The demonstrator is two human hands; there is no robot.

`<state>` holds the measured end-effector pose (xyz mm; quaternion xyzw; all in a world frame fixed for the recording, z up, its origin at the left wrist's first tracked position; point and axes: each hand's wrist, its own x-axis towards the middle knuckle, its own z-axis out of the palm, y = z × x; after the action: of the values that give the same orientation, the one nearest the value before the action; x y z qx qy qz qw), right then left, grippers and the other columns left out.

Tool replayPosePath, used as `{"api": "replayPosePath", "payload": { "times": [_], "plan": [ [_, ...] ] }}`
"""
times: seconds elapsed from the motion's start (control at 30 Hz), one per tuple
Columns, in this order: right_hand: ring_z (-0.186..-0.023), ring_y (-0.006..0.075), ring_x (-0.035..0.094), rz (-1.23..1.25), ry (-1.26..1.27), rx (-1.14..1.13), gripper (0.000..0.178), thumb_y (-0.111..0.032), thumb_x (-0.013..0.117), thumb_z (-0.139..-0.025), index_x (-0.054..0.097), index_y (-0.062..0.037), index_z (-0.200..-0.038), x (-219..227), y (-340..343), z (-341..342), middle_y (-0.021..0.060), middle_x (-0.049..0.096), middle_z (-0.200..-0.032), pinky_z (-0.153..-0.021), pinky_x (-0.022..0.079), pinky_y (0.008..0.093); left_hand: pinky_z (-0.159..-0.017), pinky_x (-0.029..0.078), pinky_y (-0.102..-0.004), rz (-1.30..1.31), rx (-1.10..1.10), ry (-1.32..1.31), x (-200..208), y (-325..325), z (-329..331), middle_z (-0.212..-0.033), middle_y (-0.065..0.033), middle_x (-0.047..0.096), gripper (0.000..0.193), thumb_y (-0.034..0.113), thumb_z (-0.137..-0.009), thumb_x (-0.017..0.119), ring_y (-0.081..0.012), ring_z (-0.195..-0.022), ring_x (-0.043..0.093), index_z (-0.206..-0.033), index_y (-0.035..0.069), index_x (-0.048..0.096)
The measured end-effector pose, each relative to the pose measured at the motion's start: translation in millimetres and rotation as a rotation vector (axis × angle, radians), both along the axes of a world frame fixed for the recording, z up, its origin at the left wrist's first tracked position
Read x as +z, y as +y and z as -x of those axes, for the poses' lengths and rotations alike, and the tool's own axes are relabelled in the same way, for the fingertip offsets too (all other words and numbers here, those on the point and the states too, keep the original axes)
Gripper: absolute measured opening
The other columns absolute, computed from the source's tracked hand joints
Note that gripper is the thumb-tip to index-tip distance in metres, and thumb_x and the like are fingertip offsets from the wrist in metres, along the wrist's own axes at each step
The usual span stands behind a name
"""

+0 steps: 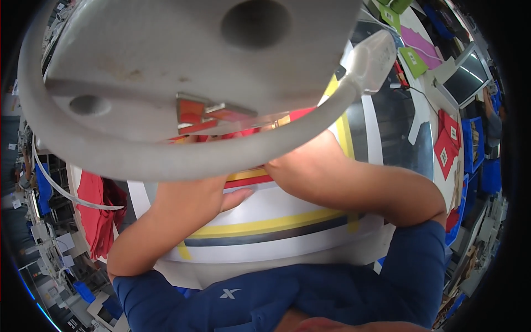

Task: Operating an automatic sewing machine to stitch labels onto red leather pieces and trimming excess thread.

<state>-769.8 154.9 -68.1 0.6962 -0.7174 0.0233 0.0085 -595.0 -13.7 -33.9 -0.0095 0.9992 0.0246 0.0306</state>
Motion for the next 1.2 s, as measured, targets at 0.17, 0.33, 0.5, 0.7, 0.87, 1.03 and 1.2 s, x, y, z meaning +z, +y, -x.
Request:
{"api": "replayPosePath", "payload": {
  "times": [0.17,0.33,0.5,0.7,0.87,1.03,1.2],
  "plan": [
    [-0.057,0.0155,0.068,0.059,-0.05,0.001,0.062,-0.016,0.072,-0.085,0.066,0.0162,-0.138,-8.5,-1.9,-1.4,0.0041,0.069,-0.072,-0.047,0.048,0.0333,-0.112,0.044,-0.0569,-0.066,0.022,0.073,-7.8,4.1,12.3,-0.143,-0.0198,0.059,0.084,0.045,-0.078,0.092,-0.0442,-0.138,0.052,-0.146,0.005,0.064],
    [-0.059,0.018,0.069,0.092,-0.083,0.018,0.063,-0.019,0.072,-0.088,0.063,0.0152,-0.141,-2.1,12.2,0.7,0.0074,0.071,-0.078,-0.051,0.051,0.0331,-0.115,0.037,-0.0585,-0.221,0.004,0.162,-26.0,6.3,18.8,-0.141,-0.0226,0.057,0.085,0.044,-0.079,0.092,-0.0457,-0.134,0.051,-0.15,0.005,0.063],
    [-0.059,0.0199,0.071,0.102,-0.189,0.02,0.061,-0.019,0.072,-0.089,0.063,0.0156,-0.138,-0.7,21.3,5.5,0.0098,0.072,-0.079,-0.051,0.052,0.0344,-0.116,0.035,-0.0594,-0.255,0.016,0.149,-26.7,11.3,24.7,-0.144,-0.0229,0.054,0.094,0.045,-0.077,0.093,-0.047,-0.135,0.049,-0.156,0.006,0.059],
    [-0.057,0.0221,0.071,0.169,-0.236,0.026,0.058,-0.019,0.074,-0.089,0.065,0.0149,-0.135,-5.6,19.8,7.4,0.0098,0.071,-0.075,-0.051,0.053,0.0358,-0.119,0.031,-0.0598,-0.316,0.087,0.063,-18.8,12.0,30.2,-0.15,-0.0236,0.052,0.1,0.045,-0.075,0.094,-0.0473,-0.139,0.047,-0.159,0.008,0.056],
    [-0.058,0.0226,0.072,0.154,-0.263,0.02,0.055,-0.016,0.072,-0.09,0.065,0.0148,-0.135,-2.5,21.6,7.5,0.0103,0.072,-0.076,-0.051,0.054,0.0359,-0.121,0.031,-0.058,-0.389,0.102,0.058,-20.3,5.0,32.9,-0.154,-0.0229,0.055,0.097,0.044,-0.078,0.093,-0.0445,-0.143,0.048,-0.159,0.009,0.055],
    [-0.064,0.0281,0.075,0.091,-0.278,0.019,0.038,-0.014,0.07,-0.092,0.069,0.0089,-0.122,-1.4,18.4,12.9,0.013,0.073,-0.078,-0.056,0.057,0.0404,-0.098,0.054,-0.0496,-0.315,-0.033,0.22,-24.7,-9.5,34.0,-0.129,-0.0181,0.069,0.064,0.037,-0.091,0.086,-0.0395,-0.116,0.068,-0.145,0.008,0.066],
    [-0.074,0.0337,0.076,0.007,-0.361,-0.062,0.022,-0.011,0.07,-0.092,0.067,0.002,-0.11,13.7,14.5,34.3,0.0154,0.074,-0.083,-0.066,0.061,0.0441,-0.094,0.055,-0.0494,-0.299,-0.002,0.245,-33.3,-15.7,30.9,-0.124,-0.0172,0.071,0.044,0.03,-0.1,0.077,-0.0383,-0.11,0.069,-0.138,0.01,0.07]
  ]
}}
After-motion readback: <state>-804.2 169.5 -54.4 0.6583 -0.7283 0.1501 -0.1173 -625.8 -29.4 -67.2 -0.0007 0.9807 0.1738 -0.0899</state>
